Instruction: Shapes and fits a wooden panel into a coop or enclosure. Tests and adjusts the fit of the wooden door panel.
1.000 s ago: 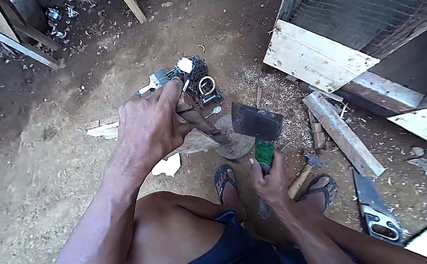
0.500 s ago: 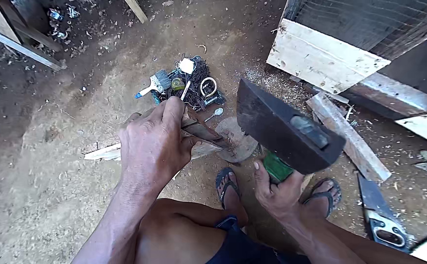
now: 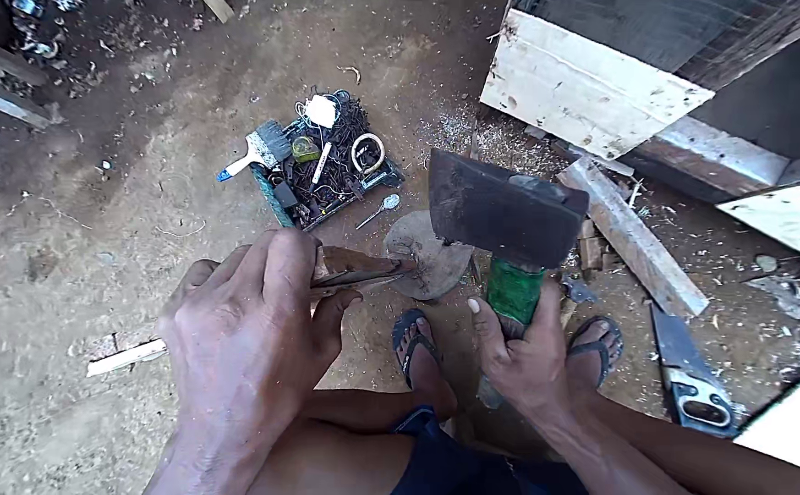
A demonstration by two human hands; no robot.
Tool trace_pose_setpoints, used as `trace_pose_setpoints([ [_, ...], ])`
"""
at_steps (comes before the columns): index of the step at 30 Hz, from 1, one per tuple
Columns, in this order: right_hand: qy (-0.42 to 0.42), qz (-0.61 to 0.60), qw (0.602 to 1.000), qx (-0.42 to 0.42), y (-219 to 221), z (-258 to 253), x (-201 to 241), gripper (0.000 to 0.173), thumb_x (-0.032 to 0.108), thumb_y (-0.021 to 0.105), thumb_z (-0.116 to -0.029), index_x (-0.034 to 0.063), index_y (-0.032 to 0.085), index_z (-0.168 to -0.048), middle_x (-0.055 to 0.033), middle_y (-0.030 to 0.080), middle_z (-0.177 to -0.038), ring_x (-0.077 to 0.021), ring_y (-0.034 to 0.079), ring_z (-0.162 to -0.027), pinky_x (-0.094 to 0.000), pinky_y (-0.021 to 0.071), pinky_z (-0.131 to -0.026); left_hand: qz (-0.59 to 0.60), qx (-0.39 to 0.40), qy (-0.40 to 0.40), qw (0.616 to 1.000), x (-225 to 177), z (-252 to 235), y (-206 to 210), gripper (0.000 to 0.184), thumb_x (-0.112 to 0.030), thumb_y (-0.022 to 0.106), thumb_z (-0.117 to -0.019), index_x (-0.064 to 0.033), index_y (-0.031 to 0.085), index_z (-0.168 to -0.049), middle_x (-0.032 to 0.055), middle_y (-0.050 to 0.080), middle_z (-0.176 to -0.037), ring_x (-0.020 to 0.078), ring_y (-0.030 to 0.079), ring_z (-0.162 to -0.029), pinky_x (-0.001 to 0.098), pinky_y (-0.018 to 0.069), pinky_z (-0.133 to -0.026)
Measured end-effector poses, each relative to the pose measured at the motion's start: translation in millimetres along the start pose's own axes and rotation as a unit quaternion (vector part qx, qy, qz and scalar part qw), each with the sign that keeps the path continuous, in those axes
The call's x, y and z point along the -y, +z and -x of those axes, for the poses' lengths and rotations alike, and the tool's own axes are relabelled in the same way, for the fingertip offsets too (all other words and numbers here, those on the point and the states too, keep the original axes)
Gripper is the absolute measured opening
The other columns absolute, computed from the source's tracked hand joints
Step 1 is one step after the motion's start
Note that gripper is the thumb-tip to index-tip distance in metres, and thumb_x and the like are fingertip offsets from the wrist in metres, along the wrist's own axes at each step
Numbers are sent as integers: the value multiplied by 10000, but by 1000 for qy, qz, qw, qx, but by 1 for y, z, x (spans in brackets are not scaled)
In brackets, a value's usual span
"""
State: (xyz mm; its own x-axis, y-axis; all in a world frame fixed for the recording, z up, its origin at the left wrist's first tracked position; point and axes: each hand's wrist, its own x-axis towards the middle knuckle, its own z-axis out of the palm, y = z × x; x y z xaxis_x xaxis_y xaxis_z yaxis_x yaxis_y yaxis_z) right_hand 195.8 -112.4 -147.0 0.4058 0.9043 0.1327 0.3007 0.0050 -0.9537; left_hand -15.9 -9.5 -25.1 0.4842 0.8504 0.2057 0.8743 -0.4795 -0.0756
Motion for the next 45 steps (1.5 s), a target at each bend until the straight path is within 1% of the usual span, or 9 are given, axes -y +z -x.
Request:
trace_pose_setpoints([
  [3, 39, 110, 991, 71, 13, 16, -35, 372, 237, 654, -995, -19, 569, -1250, -34, 687, -772, -82, 661, -624, -271, 597, -594, -11, -4, -1, 1000, -6, 3, 0, 466, -467, 684, -865, -35, 547, -972, 145, 549, -737, 359, 551, -604, 518, 367, -549],
  [7, 202, 199, 893, 349, 5, -3, -52, 473, 290, 531, -1042, 125, 439, -1476, -110, 699, -887, -291, 715, -809, -486, 590, -764, -24, -10, 5, 1000, -9, 3, -2, 520, -512, 674, -863, -21, 567, -991, 171, 591, -766, 382, 585, -637, 522, 388, -563],
  [12, 25, 76, 992, 94, -20, -18, -4, 359, 291, 643, -1008, 68, 574, -1281, 27, 655, -761, -36, 614, -613, -227, 561, -572, -16, 12, -20, 1000, -4, 4, 0, 589, -573, 657, -874, -11, 564, -1025, 185, 598, -768, 387, 596, -667, 557, 409, -602],
  [15, -8, -43, 998, -37, -8, -21, 2, 393, 187, 691, -985, 61, 488, -1297, -8, 658, -762, -93, 660, -587, -298, 619, -519, -11, 20, -32, 999, -2, 4, 0, 607, -590, 663, -861, -20, 560, -1044, 189, 610, -801, 391, 610, -703, 566, 419, -621],
  [21, 194, 168, 912, 320, 16, -2, -50, 381, 283, 529, -1040, 112, 490, -1377, -83, 685, -836, -248, 706, -767, -448, 590, -732, -32, 3, -26, 999, -12, 0, -3, 579, -561, 660, -850, -11, 552, -993, 186, 589, -762, 404, 600, -655, 553, 398, -569],
  [29, -100, 21, 994, -39, -5, -17, 15, 350, 199, 671, -996, 18, 529, -1260, -20, 671, -836, -22, 647, -681, -197, 592, -612, -24, 7, -41, 999, -14, 0, -1, 541, -522, 687, -849, -32, 524, -1008, 160, 540, -737, 381, 542, -602, 538, 358, -539],
  [36, 131, 214, 918, 307, 15, 1, -47, 343, 280, 525, -1038, 94, 534, -1326, -92, 693, -835, -266, 710, -758, -459, 590, -723, -34, 4, -36, 999, -16, 0, -2, 538, -520, 693, -842, -28, 524, -981, 160, 545, -734, 391, 565, -616, 536, 380, -543],
  [42, -94, 88, 991, 30, -4, -12, 23, 336, 215, 647, -1003, 22, 586, -1271, -21, 680, -824, -31, 634, -674, -200, 563, -603, -30, 7, -45, 999, -18, 1, -2, 524, -503, 694, -844, -33, 509, -983, 157, 522, -728, 387, 541, -598, 533, 354, -527],
  [45, -70, 79, 994, 12, 14, 3, -9, 339, 198, 663, -997, -11, 576, -1249, -40, 690, -806, -54, 659, -663, -232, 599, -618, -36, 6, -46, 998, -20, 0, -2, 510, -482, 704, -836, -35, 515, -992, 151, 524, -731, 382, 542, -598, 528, 356, -528],
])
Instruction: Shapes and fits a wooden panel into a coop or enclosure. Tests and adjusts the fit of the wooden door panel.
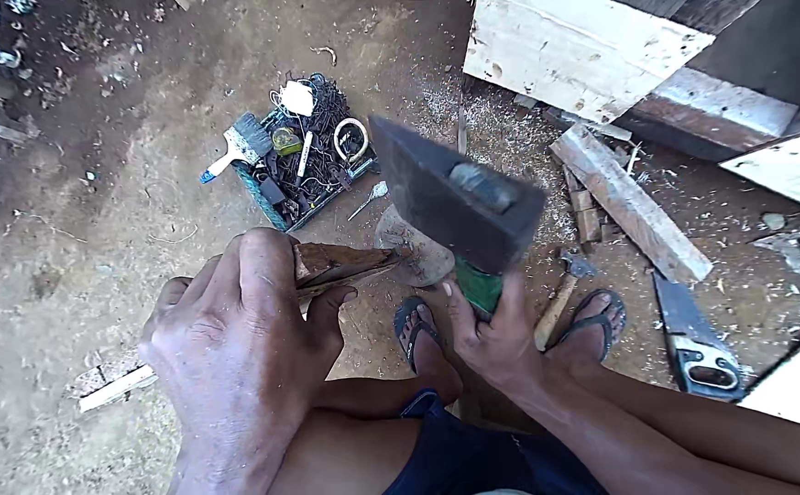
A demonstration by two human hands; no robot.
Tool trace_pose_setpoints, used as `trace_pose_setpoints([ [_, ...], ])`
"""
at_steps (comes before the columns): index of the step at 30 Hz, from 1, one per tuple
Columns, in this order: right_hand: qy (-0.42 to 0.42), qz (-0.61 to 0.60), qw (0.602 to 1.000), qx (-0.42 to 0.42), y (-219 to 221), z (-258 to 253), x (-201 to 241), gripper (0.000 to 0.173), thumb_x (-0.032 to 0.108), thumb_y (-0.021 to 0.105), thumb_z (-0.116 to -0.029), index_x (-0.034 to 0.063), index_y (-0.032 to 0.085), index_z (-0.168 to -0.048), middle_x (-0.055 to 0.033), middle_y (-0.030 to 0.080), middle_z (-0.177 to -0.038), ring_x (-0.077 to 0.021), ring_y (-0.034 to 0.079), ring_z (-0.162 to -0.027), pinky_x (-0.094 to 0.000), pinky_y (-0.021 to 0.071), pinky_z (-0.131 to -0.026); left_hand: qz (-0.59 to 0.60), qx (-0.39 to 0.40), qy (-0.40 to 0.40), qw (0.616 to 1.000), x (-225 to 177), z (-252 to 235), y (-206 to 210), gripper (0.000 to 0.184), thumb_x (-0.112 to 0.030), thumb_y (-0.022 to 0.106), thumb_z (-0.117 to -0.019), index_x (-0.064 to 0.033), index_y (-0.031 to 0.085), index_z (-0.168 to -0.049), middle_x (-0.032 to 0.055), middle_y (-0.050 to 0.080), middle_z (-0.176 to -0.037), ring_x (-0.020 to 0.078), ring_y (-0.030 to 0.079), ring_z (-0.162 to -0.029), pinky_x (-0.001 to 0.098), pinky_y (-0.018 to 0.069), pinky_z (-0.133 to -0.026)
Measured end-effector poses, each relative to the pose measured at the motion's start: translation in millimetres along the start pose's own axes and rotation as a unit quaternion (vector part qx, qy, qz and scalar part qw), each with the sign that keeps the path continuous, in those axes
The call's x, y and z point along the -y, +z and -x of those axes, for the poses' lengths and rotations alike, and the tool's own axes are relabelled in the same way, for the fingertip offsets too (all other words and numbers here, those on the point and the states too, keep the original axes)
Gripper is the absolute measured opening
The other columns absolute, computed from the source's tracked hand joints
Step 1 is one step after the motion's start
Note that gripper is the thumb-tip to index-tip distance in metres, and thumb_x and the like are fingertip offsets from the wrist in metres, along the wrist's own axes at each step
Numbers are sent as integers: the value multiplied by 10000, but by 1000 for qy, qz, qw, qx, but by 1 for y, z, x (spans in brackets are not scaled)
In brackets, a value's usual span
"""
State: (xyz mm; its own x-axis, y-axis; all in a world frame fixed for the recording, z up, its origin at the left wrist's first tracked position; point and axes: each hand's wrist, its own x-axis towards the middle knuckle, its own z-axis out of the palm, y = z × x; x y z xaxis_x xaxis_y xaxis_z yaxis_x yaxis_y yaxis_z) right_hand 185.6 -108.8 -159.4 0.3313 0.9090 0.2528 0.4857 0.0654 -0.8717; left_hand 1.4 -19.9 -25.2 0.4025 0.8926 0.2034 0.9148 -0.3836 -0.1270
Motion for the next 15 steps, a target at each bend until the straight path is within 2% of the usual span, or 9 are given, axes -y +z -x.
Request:
trace_pose_setpoints([
  [1, 50, 53, 994, 78, 7, 11, -18, 335, 219, 635, -1002, -1, 593, -1251, -49, 690, -766, -111, 666, -631, -292, 599, -608, -1, 1, 0, 1000, 0, -1, 0, 508, -482, 708, -835, -39, 514, -990, 145, 523, -727, 381, 543, -597, 527, 357, -528],
  [3, 182, 161, 912, 330, 9, 15, -46, 373, 256, 535, -1036, 76, 513, -1362, -127, 707, -860, -307, 726, -799, -483, 593, -758, -3, 6, -5, 1000, 1, 2, 0, 525, -500, 708, -829, -37, 510, -977, 147, 525, -724, 390, 554, -604, 535, 368, -531],
  [4, 217, 183, 871, 400, 7, 12, -56, 394, 274, 516, -1048, 98, 477, -1398, -159, 708, -926, -364, 725, -889, -539, 577, -812, -6, 4, -1, 1000, 2, 1, -1, 536, -510, 701, -826, -31, 513, -975, 153, 529, -722, 393, 559, -608, 538, 377, -537],
  [5, 232, 188, 855, 424, 4, 8, -61, 407, 279, 508, -1052, 108, 465, -1419, -170, 708, -952, -379, 721, -916, -552, 572, -828, -8, -2, 4, 1000, 4, -2, 0, 544, -521, 696, -833, -28, 518, -974, 155, 537, -722, 390, 563, -610, 537, 381, -544],
  [7, 227, 161, 881, 383, -10, 4, -52, 417, 302, 524, -1047, 94, 490, -1407, -135, 703, -902, -327, 717, -845, -503, 580, -789, -5, -2, 1, 1000, 5, -2, 1, 530, -514, 697, -836, -28, 524, -963, 155, 536, -715, 386, 561, -598, 535, 371, -527],
  [10, 161, 48, 970, 178, -24, -5, -19, 423, 320, 600, -1018, 100, 521, -1370, -6, 656, -757, -130, 643, -621, -336, 580, -606, 6, 6, -11, 1000, 7, 0, 2, 537, -514, 702, -838, -36, 520, -1003, 157, 539, -731, 387, 553, -606, 539, 366, -536],
  [12, 125, -67, 988, 57, -23, -16, -3, 405, 264, 659, -1006, 111, 494, -1342, 29, 646, -712, -82, 631, -542, -295, 593, -500, 5, 8, -11, 1000, 8, 2, 3, 551, -540, 689, -849, -43, 525, -1022, 159, 554, -751, 391, 563, -632, 548, 377, -556],
  [14, 91, -90, 992, 3, -10, -13, -6, 388, 207, 675, -998, 75, 474, -1303, 5, 652, -740, -90, 646, -560, -294, 605, -500, 7, 13, -14, 1000, 6, 2, 2, 559, -546, 687, -852, -40, 533, -1036, 170, 568, -769, 397, 579, -656, 555, 385, -570],
  [15, 93, -49, 994, 26, -2, -4, -16, 382, 210, 665, -998, 38, 495, -1294, -10, 656, -757, -87, 645, -592, -282, 599, -544, 7, 13, -16, 1000, 4, 0, 2, 558, -538, 694, -839, -38, 535, -1031, 170, 567, -766, 396, 578, -653, 556, 384, -568],
])
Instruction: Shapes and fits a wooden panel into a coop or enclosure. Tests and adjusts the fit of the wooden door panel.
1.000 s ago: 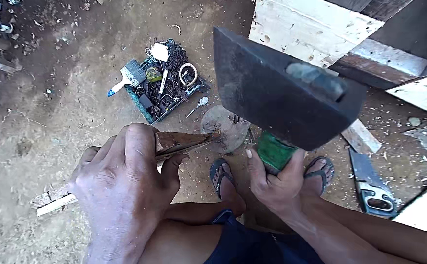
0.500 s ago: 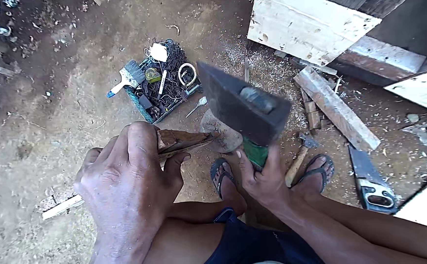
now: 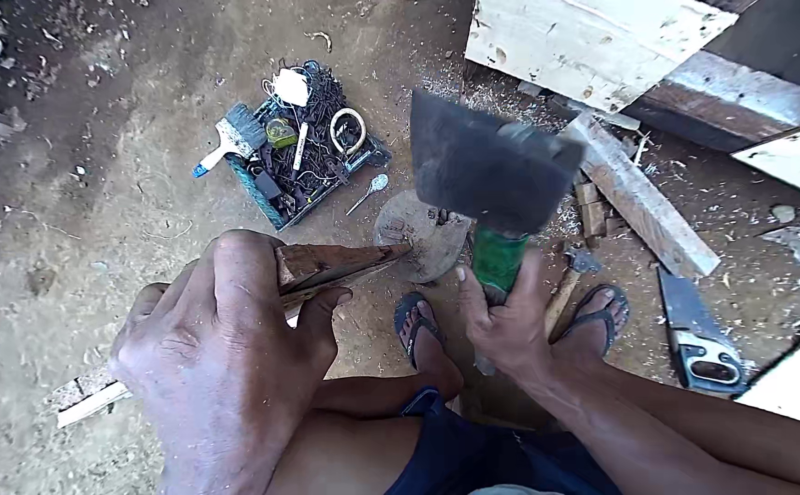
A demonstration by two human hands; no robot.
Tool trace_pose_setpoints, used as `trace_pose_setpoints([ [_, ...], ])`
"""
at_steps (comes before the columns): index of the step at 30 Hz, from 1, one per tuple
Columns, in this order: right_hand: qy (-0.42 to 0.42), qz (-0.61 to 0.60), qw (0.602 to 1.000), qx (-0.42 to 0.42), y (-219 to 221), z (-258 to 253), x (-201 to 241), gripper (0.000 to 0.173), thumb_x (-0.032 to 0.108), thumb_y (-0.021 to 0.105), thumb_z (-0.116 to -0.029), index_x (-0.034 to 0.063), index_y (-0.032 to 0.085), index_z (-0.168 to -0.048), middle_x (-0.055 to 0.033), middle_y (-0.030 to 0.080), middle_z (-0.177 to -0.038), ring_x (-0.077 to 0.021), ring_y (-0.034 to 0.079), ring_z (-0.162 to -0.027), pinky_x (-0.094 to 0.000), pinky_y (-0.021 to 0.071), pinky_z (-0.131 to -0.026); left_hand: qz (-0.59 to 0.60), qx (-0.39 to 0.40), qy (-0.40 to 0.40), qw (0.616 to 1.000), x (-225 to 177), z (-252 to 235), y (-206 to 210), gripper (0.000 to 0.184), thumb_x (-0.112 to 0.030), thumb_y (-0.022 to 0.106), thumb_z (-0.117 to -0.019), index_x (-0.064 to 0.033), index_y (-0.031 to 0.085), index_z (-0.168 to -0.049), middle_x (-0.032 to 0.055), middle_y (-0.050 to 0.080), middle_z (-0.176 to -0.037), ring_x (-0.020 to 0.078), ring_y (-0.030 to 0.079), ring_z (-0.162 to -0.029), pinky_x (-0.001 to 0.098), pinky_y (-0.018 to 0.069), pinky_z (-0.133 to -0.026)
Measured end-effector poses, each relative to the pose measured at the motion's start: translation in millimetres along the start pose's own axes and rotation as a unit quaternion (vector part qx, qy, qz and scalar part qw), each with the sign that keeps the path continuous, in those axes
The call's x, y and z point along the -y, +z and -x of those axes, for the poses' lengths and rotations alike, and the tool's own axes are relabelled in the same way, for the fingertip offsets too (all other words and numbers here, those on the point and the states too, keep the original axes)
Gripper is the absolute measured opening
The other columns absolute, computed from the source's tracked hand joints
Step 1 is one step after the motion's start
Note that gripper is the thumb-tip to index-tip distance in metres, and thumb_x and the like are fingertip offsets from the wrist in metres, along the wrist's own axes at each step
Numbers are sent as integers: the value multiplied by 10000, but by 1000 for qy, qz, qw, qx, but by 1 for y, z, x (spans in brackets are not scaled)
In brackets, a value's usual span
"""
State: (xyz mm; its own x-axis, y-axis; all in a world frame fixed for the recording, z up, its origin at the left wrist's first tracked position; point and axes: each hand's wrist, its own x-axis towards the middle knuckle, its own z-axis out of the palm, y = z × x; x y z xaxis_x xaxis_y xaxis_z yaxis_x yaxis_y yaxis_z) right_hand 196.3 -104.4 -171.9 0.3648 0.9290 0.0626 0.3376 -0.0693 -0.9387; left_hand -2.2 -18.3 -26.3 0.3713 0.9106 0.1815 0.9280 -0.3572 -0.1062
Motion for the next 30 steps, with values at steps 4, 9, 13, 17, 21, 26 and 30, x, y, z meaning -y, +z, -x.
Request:
trace_pose_setpoints([
  [4, 136, 180, 928, 298, 6, -5, -21, 345, 295, 528, -1048, 94, 510, -1327, -90, 678, -822, -256, 704, -767, -450, 585, -741, -10, -4, 10, 1000, -2, -1, -3, 553, -527, 700, -832, -28, 537, -1003, 166, 567, -745, 390, 576, -634, 542, 386, -562],
  [9, -52, 128, 986, 98, -21, -11, 35, 325, 268, 607, -1020, 72, 584, -1278, 5, 647, -740, -80, 610, -592, -269, 541, -533, -3, 5, -5, 1000, 2, -1, 0, 558, -548, 680, -844, -37, 525, -1006, 169, 565, -752, 398, 583, -648, 564, 388, -563],
  [13, -118, 59, 990, -50, -6, -5, 33, 354, 189, 651, -998, 9, 525, -1275, -36, 659, -833, -31, 629, -668, -200, 574, -608, 1, -1, -2, 1000, -1, -1, 0, 538, -513, 705, -835, -47, 517, -1029, 158, 556, -766, 387, 575, -647, 550, 375, -552],
  [17, 143, 242, 907, 312, 10, 8, -35, 373, 262, 528, -1044, 93, 481, -1374, -128, 699, -876, -313, 725, -819, -493, 594, -764, -6, -10, 1, 1000, -2, 1, -1, 519, -488, 727, -822, -45, 519, -993, 143, 537, -734, 371, 557, -610, 526, 364, -532],
  [21, 150, 215, 912, 317, -14, -2, -28, 376, 299, 528, -1050, 88, 511, -1361, -100, 676, -831, -274, 695, -765, -462, 579, -737, -9, -12, 9, 1000, 3, 1, 2, 527, -515, 693, -848, -40, 516, -992, 150, 531, -723, 379, 544, -601, 527, 363, -535],
  [26, -11, -13, 1000, -1, -18, -15, 22, 373, 236, 673, -999, 86, 497, -1291, 31, 646, -715, -71, 634, -538, -284, 596, -483, 7, 5, -16, 1000, 4, 5, 3, 545, -540, 692, -849, -53, 535, -1036, 160, 581, -784, 382, 596, -673, 556, 394, -576],
  [30, 66, 90, 989, 99, 11, 5, -27, 374, 233, 635, -999, 35, 522, -1295, -42, 669, -758, -150, 667, -629, -352, 602, -612, -2, 4, -13, 1000, -1, 3, 2, 575, -554, 694, -836, -37, 519, -1016, 165, 559, -770, 392, 580, -663, 554, 390, -576],
])
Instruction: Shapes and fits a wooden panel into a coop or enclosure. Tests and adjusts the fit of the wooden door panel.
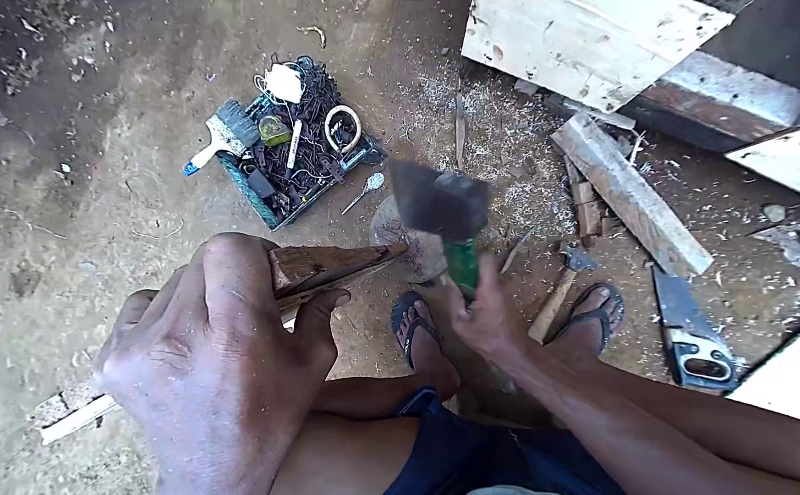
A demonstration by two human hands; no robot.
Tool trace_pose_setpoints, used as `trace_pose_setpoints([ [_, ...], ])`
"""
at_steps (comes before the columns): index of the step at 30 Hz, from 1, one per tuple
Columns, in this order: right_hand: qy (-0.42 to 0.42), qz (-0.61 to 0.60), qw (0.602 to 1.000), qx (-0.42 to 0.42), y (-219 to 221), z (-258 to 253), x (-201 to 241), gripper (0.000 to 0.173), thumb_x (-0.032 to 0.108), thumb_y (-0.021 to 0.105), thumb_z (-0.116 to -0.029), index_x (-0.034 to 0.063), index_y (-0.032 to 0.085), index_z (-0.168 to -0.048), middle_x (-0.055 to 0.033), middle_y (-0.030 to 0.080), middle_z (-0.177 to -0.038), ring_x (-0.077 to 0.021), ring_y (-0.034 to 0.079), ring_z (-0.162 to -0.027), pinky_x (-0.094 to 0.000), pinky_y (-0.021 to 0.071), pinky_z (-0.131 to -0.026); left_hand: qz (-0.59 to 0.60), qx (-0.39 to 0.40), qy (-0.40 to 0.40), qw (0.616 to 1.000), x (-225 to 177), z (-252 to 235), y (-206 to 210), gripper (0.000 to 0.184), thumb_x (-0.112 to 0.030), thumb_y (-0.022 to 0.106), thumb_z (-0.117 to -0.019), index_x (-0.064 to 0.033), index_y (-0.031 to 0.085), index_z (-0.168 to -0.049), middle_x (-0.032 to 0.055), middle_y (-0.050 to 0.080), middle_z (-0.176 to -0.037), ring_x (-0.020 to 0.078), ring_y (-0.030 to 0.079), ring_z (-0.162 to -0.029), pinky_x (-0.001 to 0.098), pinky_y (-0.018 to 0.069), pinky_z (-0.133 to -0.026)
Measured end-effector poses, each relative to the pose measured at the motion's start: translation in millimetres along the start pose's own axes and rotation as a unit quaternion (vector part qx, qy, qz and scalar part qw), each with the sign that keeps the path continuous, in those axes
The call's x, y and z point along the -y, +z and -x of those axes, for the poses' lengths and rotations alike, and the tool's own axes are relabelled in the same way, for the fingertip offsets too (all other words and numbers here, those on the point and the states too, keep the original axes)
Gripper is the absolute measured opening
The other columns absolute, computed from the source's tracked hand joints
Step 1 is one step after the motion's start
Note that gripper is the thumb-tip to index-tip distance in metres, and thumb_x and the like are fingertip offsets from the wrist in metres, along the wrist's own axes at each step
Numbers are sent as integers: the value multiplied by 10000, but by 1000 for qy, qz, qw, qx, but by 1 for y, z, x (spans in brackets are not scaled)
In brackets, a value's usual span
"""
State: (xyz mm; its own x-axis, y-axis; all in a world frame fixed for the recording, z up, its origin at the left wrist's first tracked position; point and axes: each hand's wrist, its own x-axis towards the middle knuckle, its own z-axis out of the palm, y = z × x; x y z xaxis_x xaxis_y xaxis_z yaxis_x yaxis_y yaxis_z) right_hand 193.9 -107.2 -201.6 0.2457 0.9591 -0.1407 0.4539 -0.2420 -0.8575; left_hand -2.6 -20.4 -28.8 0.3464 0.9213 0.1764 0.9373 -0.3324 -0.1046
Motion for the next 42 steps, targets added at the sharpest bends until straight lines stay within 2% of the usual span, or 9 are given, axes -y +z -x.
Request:
trace_pose_setpoints([
  [4, 85, 108, 963, 233, -9, -19, -1, 332, 297, 530, -1051, 113, 512, -1327, -93, 671, -822, -266, 699, -771, -463, 579, -737, -8, -19, 13, 1000, 0, 0, 0, 575, -569, 674, -846, -27, 544, -985, 176, 573, -746, 393, 585, -644, 545, 394, -572],
  [8, -88, 42, 995, 4, -39, -10, 42, 319, 274, 614, -1013, 79, 580, -1263, 22, 613, -683, -81, 587, -548, -280, 524, -499, -4, 11, -10, 1000, 4, 1, 0, 601, -576, 697, -829, -37, 529, -1037, 182, 587, -784, 405, 606, -681, 576, 410, -581],
  [12, -140, -58, 981, -120, -21, -9, 34, 365, 175, 677, -985, -8, 531, -1266, -23, 667, -791, -50, 647, -629, -240, 596, -562, 0, 2, -10, 1000, 2, 2, 0, 587, -569, 698, -830, -42, 533, -1031, 173, 591, -796, 392, 604, -693, 559, 404, -590],
  [18, 108, 166, 937, 287, -11, -21, -21, 367, 262, 523, -1050, 99, 483, -1376, -147, 691, -899, -339, 715, -865, -519, 575, -803, -10, -24, 17, 1000, 1, -1, -2, 566, -556, 676, -854, -26, 529, -990, 168, 561, -730, 392, 575, -626, 541, 388, -565],
  [23, -57, -1, 998, -19, -40, -11, 26, 374, 297, 638, -1011, 86, 538, -1303, 36, 627, -708, -62, 599, -553, -275, 553, -510, -3, 12, -14, 1000, 8, 3, 4, 612, -613, 666, -851, -57, 540, -1075, 172, 621, -834, 380, 622, -722, 562, 419, -600],
  [26, -93, -95, 982, -133, -25, -19, 28, 404, 203, 686, -985, 43, 477, -1291, -9, 659, -760, -102, 655, -565, -320, 615, -493, -3, 14, -23, 1000, 6, 4, 5, 621, -614, 672, -840, -53, 548, -1076, 182, 624, -849, 389, 631, -744, 575, 425, -610],
  [32, 75, 149, 949, 266, -13, -36, -6, 329, 245, 543, -1046, 101, 491, -1337, -115, 666, -813, -301, 701, -768, -497, 579, -733, -7, -24, 15, 1000, -2, -2, -1, 557, -548, 672, -863, -21, 544, -991, 178, 575, -748, 387, 585, -645, 542, 395, -578],
  [39, -161, -73, 975, -137, -38, -22, 59, 366, 182, 693, -982, 17, 513, -1254, -11, 660, -794, -62, 651, -609, -262, 603, -521, 5, 21, -23, 1000, 7, 1, 3, 584, -564, 697, -830, -60, 545, -1083, 178, 623, -844, 395, 637, -742, 585, 424, -599],
  [42, -78, -15, 994, -75, 4, -8, 1, 370, 195, 674, -978, -5, 528, -1253, -46, 662, -757, -134, 662, -609, -337, 608, -571, 3, 9, -16, 1000, 4, 1, 2, 559, -559, 691, -845, -59, 537, -1043, 164, 592, -808, 385, 609, -696, 558, 404, -577],
])
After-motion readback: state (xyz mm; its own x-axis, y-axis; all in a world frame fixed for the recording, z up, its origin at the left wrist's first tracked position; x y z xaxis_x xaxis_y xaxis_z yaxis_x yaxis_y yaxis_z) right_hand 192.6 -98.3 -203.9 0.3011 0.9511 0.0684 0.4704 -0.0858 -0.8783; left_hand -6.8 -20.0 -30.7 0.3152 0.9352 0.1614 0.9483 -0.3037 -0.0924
